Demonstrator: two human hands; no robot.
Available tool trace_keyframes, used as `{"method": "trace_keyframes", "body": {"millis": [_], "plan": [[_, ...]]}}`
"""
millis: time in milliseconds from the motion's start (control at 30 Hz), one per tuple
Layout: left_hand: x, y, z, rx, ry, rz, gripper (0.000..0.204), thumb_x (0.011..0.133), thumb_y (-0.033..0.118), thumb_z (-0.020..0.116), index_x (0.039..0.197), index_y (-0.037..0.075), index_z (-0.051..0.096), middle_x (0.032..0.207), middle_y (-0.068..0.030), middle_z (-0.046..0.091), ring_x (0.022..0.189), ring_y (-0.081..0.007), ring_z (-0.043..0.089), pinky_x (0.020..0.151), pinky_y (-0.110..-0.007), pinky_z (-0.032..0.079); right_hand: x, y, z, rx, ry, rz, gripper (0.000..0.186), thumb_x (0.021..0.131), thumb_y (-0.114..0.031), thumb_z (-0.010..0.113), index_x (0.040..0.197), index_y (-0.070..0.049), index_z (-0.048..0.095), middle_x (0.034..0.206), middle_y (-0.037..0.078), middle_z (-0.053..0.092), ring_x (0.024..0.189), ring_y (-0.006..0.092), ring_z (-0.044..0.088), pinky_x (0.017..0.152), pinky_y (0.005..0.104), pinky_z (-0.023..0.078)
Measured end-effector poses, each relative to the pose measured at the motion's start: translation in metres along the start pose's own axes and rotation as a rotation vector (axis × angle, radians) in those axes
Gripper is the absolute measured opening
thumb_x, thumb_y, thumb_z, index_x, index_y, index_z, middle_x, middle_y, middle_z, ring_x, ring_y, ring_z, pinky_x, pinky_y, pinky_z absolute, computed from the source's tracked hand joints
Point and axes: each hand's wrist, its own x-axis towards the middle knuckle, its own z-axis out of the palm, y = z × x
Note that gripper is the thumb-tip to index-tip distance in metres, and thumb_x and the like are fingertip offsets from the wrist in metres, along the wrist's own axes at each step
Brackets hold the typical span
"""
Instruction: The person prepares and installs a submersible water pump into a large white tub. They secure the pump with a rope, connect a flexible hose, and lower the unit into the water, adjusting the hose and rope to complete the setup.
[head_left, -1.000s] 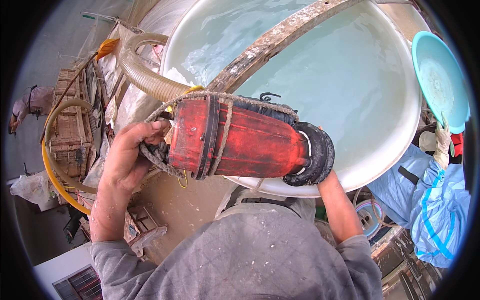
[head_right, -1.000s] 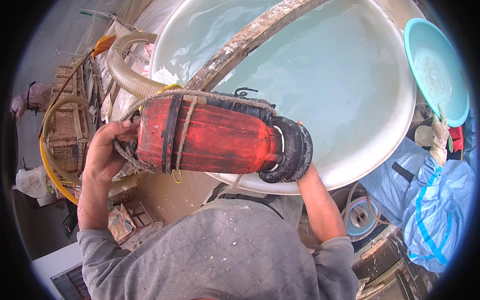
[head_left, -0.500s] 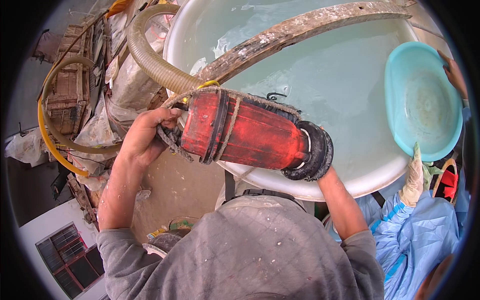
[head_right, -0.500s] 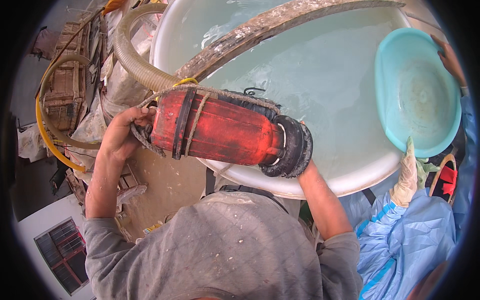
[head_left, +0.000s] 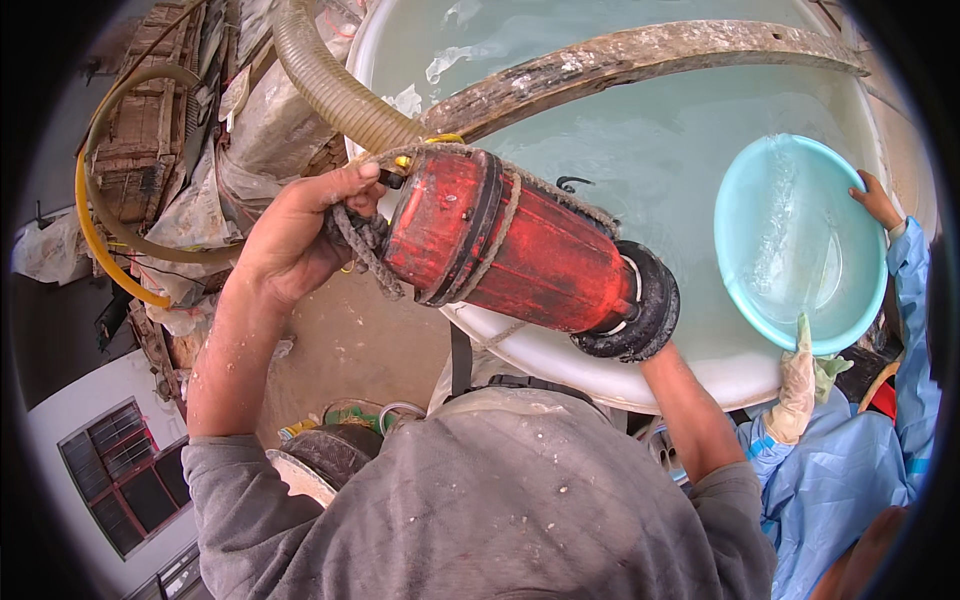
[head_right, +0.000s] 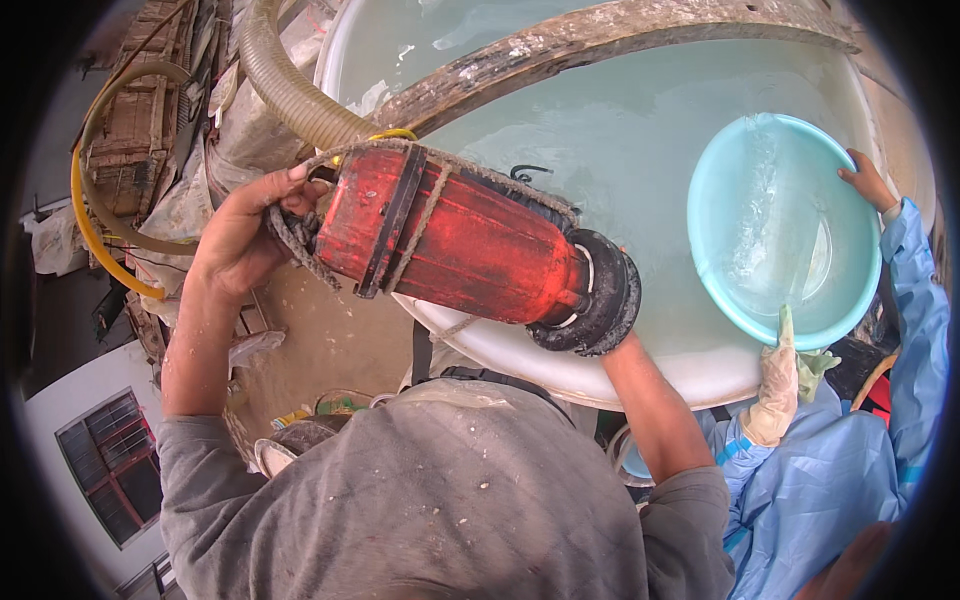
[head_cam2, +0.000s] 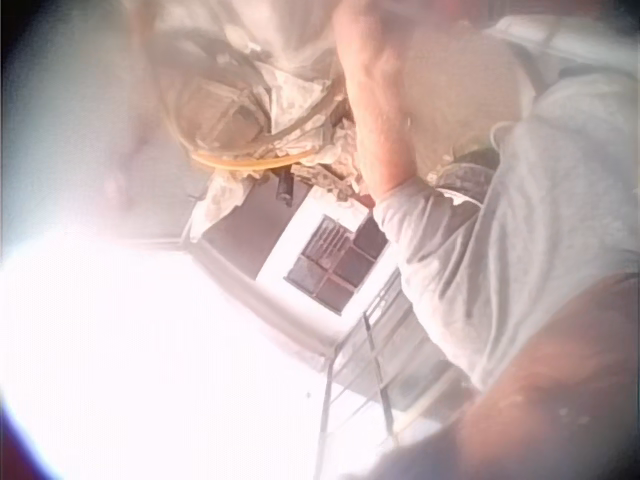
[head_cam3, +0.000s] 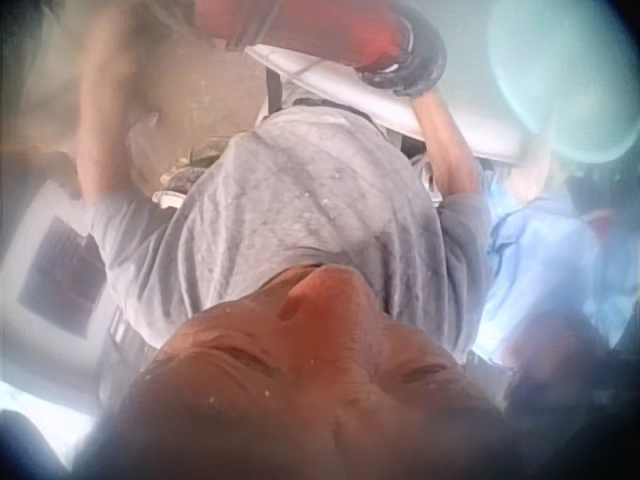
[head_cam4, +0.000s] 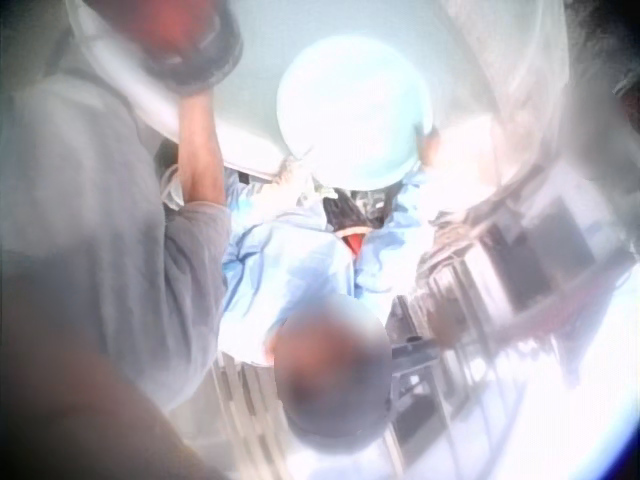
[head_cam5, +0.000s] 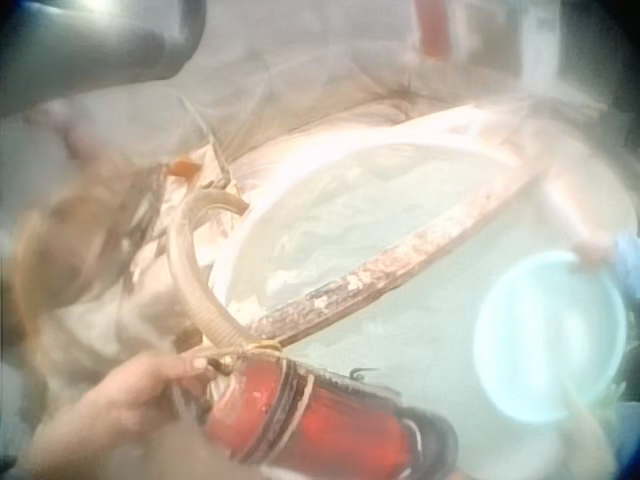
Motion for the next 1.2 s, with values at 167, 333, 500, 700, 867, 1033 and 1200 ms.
{"method": "trace_keyframes", "body": {"millis": [167, 333, 500, 700, 867, 1033, 1200], "plan": [[0.0, -0.013, 0.004, -0.095, -0.009, 0.012, 0.023, 0.096, 0.017, 0.063, 0.11, 0.0, 0.056, 0.087, -0.0007, 0.055, 0.076, -0.0088, 0.052, 0.074, -0.026, 0.049, 0.003, 0.014, -0.001, 0.004, -0.022, 0.033, 0.068, 0.078, -0.039, 0.072, 0.136, -0.01, 0.05, 0.134, 0.017, 0.056, 0.12, 0.0347, 0.055, 0.108, 0.0471, 0.038], [-0.003, -0.024, -0.012, -0.042, 0.055, -0.043, 0.035, 0.097, 0.023, 0.061, 0.124, 0.003, 0.051, 0.088, -0.0032, 0.059, 0.081, -0.0128, 0.06, 0.077, -0.03, 0.053, 0.006, 0.035, 0.0, -0.01, -0.044, 0.057, 0.067, 0.079, -0.038, 0.071, 0.137, -0.011, 0.049, 0.135, 0.016, 0.056, 0.121, 0.0345, 0.055, 0.109, 0.0466, 0.038], [-0.009, -0.037, -0.02, -0.047, 0.092, -0.024, 0.039, 0.099, 0.025, 0.056, 0.129, -0.001, 0.052, 0.104, -0.0112, 0.067, 0.093, -0.0186, 0.065, 0.085, -0.034, 0.054, 0.011, 0.049, 0.0, -0.009, -0.068, 0.094, 0.067, 0.08, -0.038, 0.071, 0.138, -0.011, 0.049, 0.135, 0.016, 0.056, 0.121, 0.0342, 0.055, 0.109, 0.0461, 0.038], [-0.023, -0.037, -0.049, 0.213, -0.074, 0.186, 0.05, 0.091, 0.009, 0.056, 0.14, 0.002, 0.049, 0.126, -0.0159, 0.061, 0.111, -0.025, 0.06, 0.094, -0.039, 0.049, 0.012, 0.049, -0.001, -0.007, -0.094, 0.129, 0.066, 0.082, -0.038, 0.07, 0.138, -0.011, 0.048, 0.136, 0.016, 0.055, 0.122, 0.0339, 0.055, 0.109, 0.0454, 0.038], [0.001, -0.041, -0.052, 1.425, -0.002, 0.926, 0.049, 0.07, 0.001, 0.076, 0.117, 0.01, 0.063, 0.12, -0.0085, 0.062, 0.111, -0.0286, 0.059, 0.09, -0.04, 0.05, 0.007, 0.047, -0.002, -0.002, -0.107, 0.161, 0.066, 0.083, -0.037, 0.069, 0.139, -0.011, 0.047, 0.137, 0.016, 0.055, 0.122, 0.0336, 0.055, 0.109, 0.0449, 0.038], [0.03, -0.014, -0.04, 1.429, -0.475, 1.003, 0.032, 0.062, 0.009, 0.082, 0.09, 0.009, 0.067, 0.094, -0.0063, 0.066, 0.097, -0.0304, 0.064, 0.083, -0.043, 0.049, 0.001, 0.043, 0.001, 0.024, -0.113, 0.198, 0.065, 0.084, -0.037, 0.068, 0.14, -0.011, 0.047, 0.137, 0.016, 0.055, 0.123, 0.0334, 0.054, 0.11, 0.0444, 0.038], [0.034, 0.024, -0.022, 1.634, -0.86, 0.645, 0.031, 0.056, 0.019, 0.082, 0.082, 0.01, 0.068, 0.085, -0.0087, 0.066, 0.085, -0.031, 0.063, 0.075, -0.041, 0.049, 0.003, 0.037, 0.003, 0.062, -0.115, 0.219, 0.065, 0.085, -0.037, 0.068, 0.141, -0.012, 0.046, 0.138, 0.016, 0.054, 0.123, 0.0331, 0.054, 0.11, 0.0438, 0.038]]}}
